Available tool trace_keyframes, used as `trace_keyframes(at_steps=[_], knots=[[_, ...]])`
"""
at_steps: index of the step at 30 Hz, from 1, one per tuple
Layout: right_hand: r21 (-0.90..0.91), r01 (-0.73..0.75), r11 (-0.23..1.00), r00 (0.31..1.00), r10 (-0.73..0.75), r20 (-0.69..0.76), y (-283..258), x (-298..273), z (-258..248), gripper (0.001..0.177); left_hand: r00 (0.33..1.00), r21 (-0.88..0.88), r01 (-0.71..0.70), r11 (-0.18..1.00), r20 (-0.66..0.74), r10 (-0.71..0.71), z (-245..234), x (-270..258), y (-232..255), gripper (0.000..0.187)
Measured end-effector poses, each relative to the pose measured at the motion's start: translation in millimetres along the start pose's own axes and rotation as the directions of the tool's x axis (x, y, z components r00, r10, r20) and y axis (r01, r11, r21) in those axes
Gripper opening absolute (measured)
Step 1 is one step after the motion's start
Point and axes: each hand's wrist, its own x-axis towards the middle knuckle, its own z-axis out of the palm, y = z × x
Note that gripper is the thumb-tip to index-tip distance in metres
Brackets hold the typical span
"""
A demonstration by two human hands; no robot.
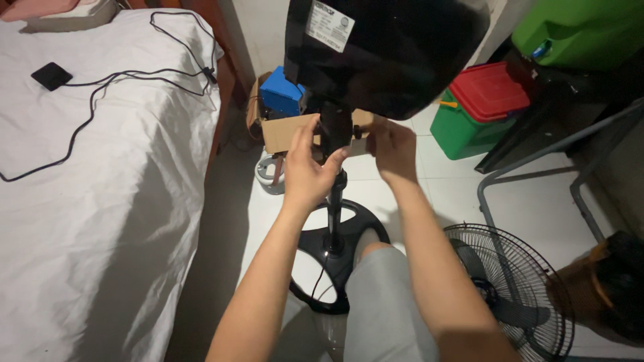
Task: The person assembles a standing fan by attaching the motor housing to the stand, securing the front grille, and mounting the fan blades onto the motor shaft. The person uses a screwdriver to tighten components and a cloth to wipe the grille.
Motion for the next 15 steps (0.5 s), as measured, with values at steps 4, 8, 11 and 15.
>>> trace_keyframes(at_steps=[4, 8, 11, 15], knots=[[0.279, 0.272, 0.921, 0.927, -0.329, 0.182, -5.3, -0.2, -13.7, 0.025, 0.999, 0.016, -0.037, 0.999, -0.002, 0.037, 0.2, -1.0, -1.1, 0.069], [0.215, 0.265, 0.94, 0.929, -0.309, 0.204, -7.1, -3.7, -14.1, 0.033, 0.999, 0.043, -0.048, 0.998, -0.014, 0.048, 0.7, 0.7, -1.6, 0.069], [0.111, 0.243, 0.964, 0.952, -0.259, 0.162, -7.3, -3.5, -9.1, 0.029, 1.0, -0.02, 0.023, 1.0, 0.013, -0.023, 0.6, 0.2, 1.9, 0.067], [0.053, 0.201, 0.978, 0.969, -0.207, 0.133, -8.3, -5.4, 0.0, 0.024, 0.997, -0.047, 0.069, 0.996, 0.028, -0.068, -0.4, 1.6, 4.8, 0.068]])
